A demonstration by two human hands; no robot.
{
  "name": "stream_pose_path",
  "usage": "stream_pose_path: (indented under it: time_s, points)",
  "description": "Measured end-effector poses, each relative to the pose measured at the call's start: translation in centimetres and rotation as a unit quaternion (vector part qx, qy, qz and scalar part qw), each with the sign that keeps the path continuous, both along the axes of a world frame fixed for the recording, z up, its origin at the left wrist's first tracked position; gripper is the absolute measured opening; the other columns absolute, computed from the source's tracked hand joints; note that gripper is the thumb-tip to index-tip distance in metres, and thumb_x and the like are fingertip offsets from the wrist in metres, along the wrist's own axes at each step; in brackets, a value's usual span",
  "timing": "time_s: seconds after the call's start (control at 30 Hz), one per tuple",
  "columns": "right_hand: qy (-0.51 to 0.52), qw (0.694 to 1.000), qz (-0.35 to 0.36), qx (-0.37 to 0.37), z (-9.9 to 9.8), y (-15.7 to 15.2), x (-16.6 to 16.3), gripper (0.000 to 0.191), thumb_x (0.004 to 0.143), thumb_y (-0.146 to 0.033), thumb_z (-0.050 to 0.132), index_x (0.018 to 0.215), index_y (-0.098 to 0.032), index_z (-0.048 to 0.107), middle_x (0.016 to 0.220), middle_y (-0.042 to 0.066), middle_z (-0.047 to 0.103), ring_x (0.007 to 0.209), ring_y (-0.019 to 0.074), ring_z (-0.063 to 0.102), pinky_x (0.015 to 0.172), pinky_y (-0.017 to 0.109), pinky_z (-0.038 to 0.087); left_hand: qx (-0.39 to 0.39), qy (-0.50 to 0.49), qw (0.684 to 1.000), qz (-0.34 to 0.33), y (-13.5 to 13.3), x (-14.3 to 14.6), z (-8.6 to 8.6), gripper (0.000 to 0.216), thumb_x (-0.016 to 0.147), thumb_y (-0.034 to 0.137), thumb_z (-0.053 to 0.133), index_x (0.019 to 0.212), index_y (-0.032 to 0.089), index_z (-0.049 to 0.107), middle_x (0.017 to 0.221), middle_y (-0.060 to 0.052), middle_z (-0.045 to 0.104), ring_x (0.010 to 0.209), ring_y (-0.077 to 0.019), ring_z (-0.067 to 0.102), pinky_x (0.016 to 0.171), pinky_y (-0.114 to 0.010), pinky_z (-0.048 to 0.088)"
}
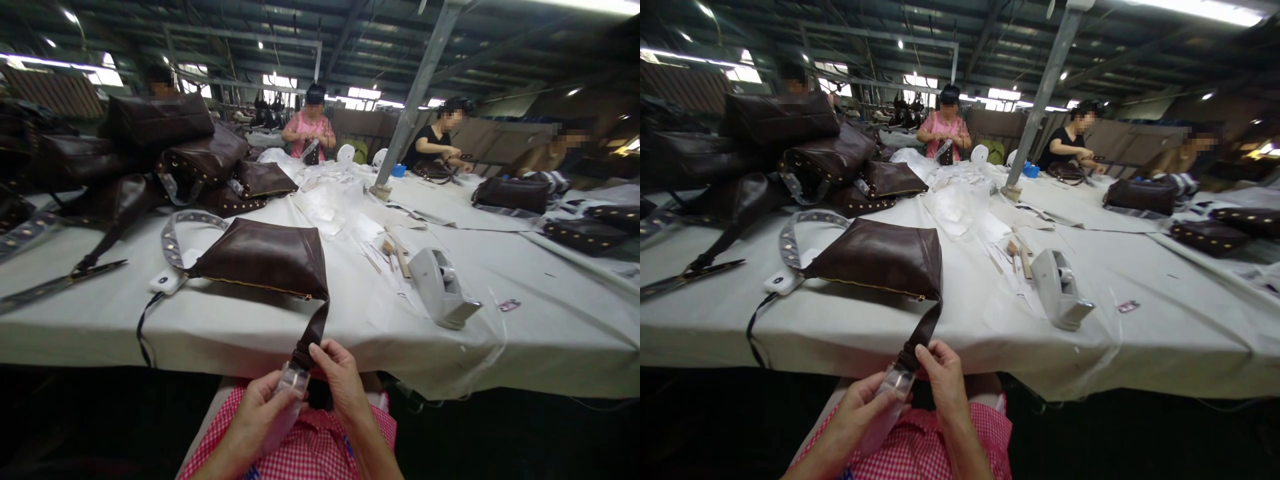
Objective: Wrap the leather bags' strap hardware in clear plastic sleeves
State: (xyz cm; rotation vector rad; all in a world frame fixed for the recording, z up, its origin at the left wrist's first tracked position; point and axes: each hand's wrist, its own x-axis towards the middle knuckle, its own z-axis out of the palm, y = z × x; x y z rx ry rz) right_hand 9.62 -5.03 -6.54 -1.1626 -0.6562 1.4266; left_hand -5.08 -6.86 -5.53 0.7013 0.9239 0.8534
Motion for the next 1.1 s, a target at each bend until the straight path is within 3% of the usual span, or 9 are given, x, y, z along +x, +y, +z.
stream_pose_path:
  time_s: [0.3, 0.6, 0.7, 0.8, 0.97, 1.03, 1.1]
  points:
    - [0.002, 1.000, -0.004, -0.008, 0.0, 0.1, -0.1, 0.044, 0.059, -0.050, 0.081, 0.061, -0.017, 0.052, 0.055, -0.005, 0.056, 0.049, 0.0078, 0.047, 0.049, 0.019, 0.040, 0.012, 0.038, 0.999, 0.003, 0.2, 0.2, -0.7, 0.042, 0.057, 0.046, 0.082, 0.081, 0.015, 0.068, 0.072, -0.002, 0.069, 0.070, -0.0183, 0.064, 0.071, -0.032, 0.054]
    - [0.045, 0.999, -0.001, -0.010, -0.2, 0.6, 0.1, 0.043, 0.061, -0.048, 0.080, 0.062, -0.017, 0.051, 0.054, -0.005, 0.057, 0.047, 0.0077, 0.048, 0.047, 0.019, 0.038, 0.057, 0.003, 0.996, -0.066, 0.6, 0.4, -0.6, 0.046, 0.068, 0.047, 0.074, 0.102, 0.017, 0.063, 0.091, -0.006, 0.068, 0.084, -0.0223, 0.065, 0.082, -0.036, 0.051]
    - [0.056, 0.998, 0.000, -0.006, -0.3, 0.5, 0.1, 0.042, 0.062, -0.047, 0.080, 0.062, -0.017, 0.051, 0.054, -0.006, 0.057, 0.046, 0.0074, 0.047, 0.046, 0.019, 0.038, 0.123, 0.094, 0.984, -0.089, 0.9, -0.1, -0.6, 0.034, 0.076, 0.040, 0.065, 0.102, 0.019, 0.059, 0.089, -0.003, 0.066, 0.080, -0.0199, 0.063, 0.075, -0.031, 0.050]
    - [0.058, 0.998, -0.002, -0.011, -0.1, 0.4, 0.1, 0.043, 0.060, -0.048, 0.081, 0.063, -0.017, 0.051, 0.057, -0.005, 0.060, 0.050, 0.0085, 0.051, 0.050, 0.020, 0.044, 0.200, 0.221, 0.950, -0.091, 1.2, -0.7, -0.6, 0.017, 0.078, 0.030, 0.059, 0.089, 0.018, 0.062, 0.082, -0.001, 0.065, 0.078, -0.0176, 0.058, 0.071, -0.025, 0.045]
    - [0.055, 0.998, 0.000, -0.031, 0.3, 0.4, 0.1, 0.046, 0.057, -0.050, 0.083, 0.066, -0.018, 0.052, 0.059, -0.004, 0.061, 0.048, 0.0092, 0.052, 0.049, 0.021, 0.046, 0.244, 0.260, 0.930, -0.092, 1.0, -1.0, -0.2, 0.021, 0.081, 0.033, 0.057, 0.089, 0.016, 0.068, 0.081, -0.003, 0.068, 0.076, -0.0184, 0.058, 0.071, -0.025, 0.044]
    - [0.051, 0.998, -0.006, -0.027, 0.4, 0.4, 0.0, 0.046, 0.056, -0.051, 0.083, 0.064, -0.018, 0.051, 0.058, -0.004, 0.061, 0.048, 0.0095, 0.052, 0.047, 0.021, 0.045, 0.231, 0.229, 0.942, -0.079, 0.9, -0.9, 0.0, 0.024, 0.080, 0.037, 0.061, 0.092, 0.017, 0.069, 0.082, -0.003, 0.069, 0.078, -0.0192, 0.060, 0.073, -0.026, 0.045]
    - [0.048, 0.999, -0.009, -0.016, 0.3, 0.4, 0.0, 0.046, 0.056, -0.051, 0.083, 0.063, -0.018, 0.051, 0.058, -0.004, 0.061, 0.048, 0.0103, 0.053, 0.046, 0.021, 0.044, 0.159, 0.153, 0.972, -0.078, 0.8, -0.8, -0.1, 0.035, 0.078, 0.048, 0.063, 0.092, 0.016, 0.069, 0.081, -0.005, 0.069, 0.075, -0.0201, 0.061, 0.072, -0.029, 0.047]
